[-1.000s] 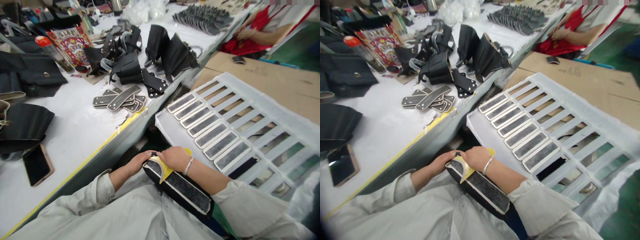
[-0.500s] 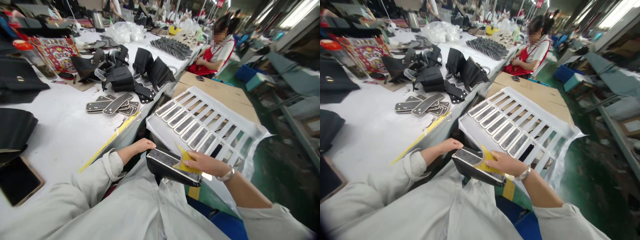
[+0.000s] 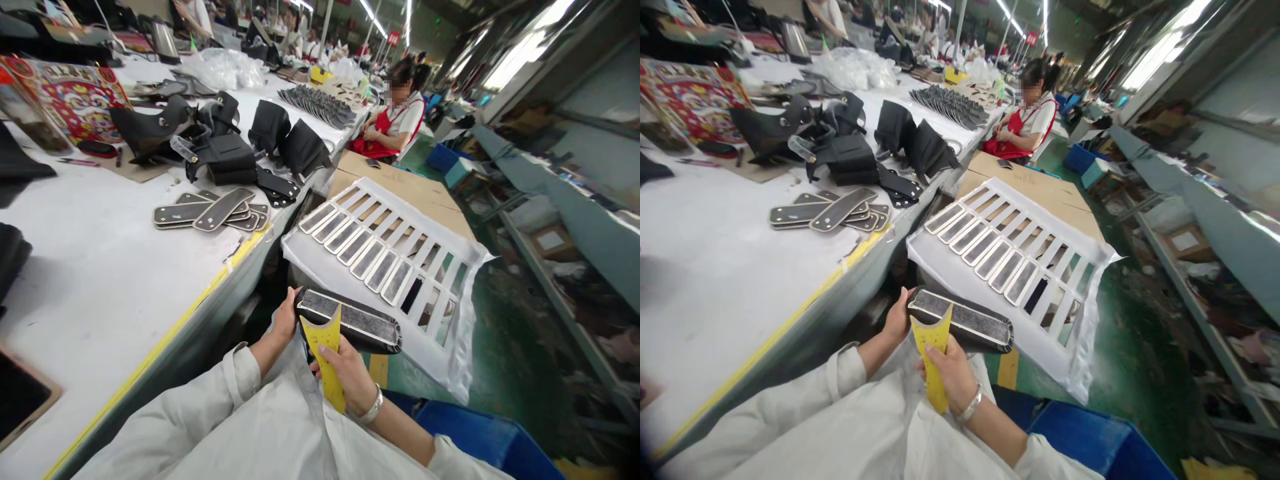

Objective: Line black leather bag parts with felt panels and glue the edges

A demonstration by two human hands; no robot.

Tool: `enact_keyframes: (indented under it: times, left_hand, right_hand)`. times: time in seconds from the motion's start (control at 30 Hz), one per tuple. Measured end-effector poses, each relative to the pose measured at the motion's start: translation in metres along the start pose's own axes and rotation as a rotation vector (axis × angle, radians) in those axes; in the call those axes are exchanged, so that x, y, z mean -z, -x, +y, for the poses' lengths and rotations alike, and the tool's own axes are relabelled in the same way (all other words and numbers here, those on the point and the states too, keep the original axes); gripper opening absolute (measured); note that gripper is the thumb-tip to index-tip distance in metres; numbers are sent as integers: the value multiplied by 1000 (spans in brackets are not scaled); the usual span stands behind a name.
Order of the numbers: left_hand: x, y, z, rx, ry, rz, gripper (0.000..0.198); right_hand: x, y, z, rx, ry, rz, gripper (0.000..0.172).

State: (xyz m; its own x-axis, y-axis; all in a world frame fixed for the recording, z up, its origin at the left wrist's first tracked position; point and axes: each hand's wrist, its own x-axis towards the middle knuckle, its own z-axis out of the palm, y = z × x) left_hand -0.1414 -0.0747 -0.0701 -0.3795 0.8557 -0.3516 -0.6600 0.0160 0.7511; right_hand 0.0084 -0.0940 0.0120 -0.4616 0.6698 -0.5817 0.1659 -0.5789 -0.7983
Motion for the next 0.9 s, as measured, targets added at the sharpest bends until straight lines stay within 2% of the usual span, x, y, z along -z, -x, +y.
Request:
enact_keyframes:
  times: [0.07,0.13,0.17,0.27,0.33,0.37,0.47,0.57,0.7,0.8,0.9]
  left_hand:
    - [7,-1,0,-13,88,-91,47]
    - [22,-2,8,43,138,-235,43]
    - [31,-3,14,92,135,-318,48]
    - [52,-9,32,220,-33,-566,79]
    - [53,-15,41,215,-247,-683,96]
    - [50,-19,45,163,-374,-696,100]
    - [36,-30,52,-56,-763,-620,97]
    - [27,-35,52,-192,-999,-534,81]
    - [25,-34,42,-272,-1081,-433,60]
    - [24,-30,35,-261,-1079,-355,54]
    - [23,-28,31,-214,-995,-331,53]
  right_hand:
    - [-11,-6,3,-48,-88,24,34]
    - [-15,-11,5,-107,-150,17,31]
    - [-14,-13,5,-131,-171,13,31]
    - [-6,-17,6,-168,-189,10,34]
    - [1,-19,7,-152,-167,8,35]
    - [3,-20,6,-141,-152,0,34]
    - [1,-21,5,-146,-125,-49,33]
    - [-12,-24,3,-237,-192,-84,36]
    - [-37,-33,3,-309,-385,-115,42]
    - [-51,-45,5,-372,-530,-168,37]
    - [-59,-55,6,-429,-658,-246,34]
